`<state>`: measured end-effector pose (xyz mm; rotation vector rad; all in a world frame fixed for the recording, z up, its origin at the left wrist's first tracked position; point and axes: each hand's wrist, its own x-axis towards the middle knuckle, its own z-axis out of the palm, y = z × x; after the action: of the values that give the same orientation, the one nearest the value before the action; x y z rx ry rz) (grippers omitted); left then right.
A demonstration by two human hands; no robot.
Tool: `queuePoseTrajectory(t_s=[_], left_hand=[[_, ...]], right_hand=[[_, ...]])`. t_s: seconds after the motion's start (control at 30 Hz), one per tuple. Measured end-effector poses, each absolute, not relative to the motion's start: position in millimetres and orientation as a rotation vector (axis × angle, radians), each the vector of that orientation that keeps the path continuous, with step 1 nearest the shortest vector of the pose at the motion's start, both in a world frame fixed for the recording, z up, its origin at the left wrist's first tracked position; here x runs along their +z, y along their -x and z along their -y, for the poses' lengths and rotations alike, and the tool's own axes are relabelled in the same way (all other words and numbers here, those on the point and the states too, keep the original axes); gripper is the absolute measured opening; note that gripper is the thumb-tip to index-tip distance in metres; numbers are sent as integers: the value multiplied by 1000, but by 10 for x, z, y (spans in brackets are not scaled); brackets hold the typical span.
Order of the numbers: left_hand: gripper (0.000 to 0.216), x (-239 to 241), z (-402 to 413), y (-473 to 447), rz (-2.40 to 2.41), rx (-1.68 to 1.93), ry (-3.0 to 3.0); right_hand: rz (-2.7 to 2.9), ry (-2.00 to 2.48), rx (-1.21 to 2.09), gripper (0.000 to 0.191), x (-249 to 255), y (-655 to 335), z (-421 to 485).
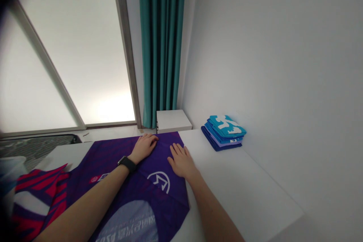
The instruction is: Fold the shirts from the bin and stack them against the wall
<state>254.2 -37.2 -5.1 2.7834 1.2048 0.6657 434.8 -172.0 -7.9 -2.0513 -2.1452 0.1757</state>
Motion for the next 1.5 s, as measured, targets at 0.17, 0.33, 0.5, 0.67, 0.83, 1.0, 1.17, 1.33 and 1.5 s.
queuePoseTrajectory(t_s=[0.17, 0.33, 0.5, 0.67, 0.83, 1.0, 1.17, 1.33, 1.5], left_hand=[[24, -11, 361, -2541, -1159, 620, -2783], [31, 69, 383, -2494, -1100, 551, -2771], [28, 212, 561, -2211, -1015, 497, -2789], [17, 305, 852, -1750, -826, 424, -2839], [18, 180, 1002, -1492, -834, 434, -2773], [16, 86, 1002, -1462, -827, 527, -2719], [18, 50, 946, -1456, -815, 536, -2699], [21, 7, 900, -1454, -803, 535, -2677], [23, 14, 907, -1470, -792, 555, -2671]], right_hand=[[2136, 2084, 200, 67, -83, -4323, 1732], [2143, 2091, 195, 69, -70, -4314, 1739], [2151, 2110, 227, 70, -66, -4325, 1732], [2160, 2135, 267, 72, -82, -4341, 1705], [2154, 2140, 266, 72, -87, -4336, 1714], [2134, 2091, 272, 72, -104, -4352, 1713], [1915, 1968, 288, 67, -193, -4460, 1649], [1748, 1804, 284, 61, -268, -4526, 1828], [1916, 1808, 297, 54, -197, -4394, 2366]])
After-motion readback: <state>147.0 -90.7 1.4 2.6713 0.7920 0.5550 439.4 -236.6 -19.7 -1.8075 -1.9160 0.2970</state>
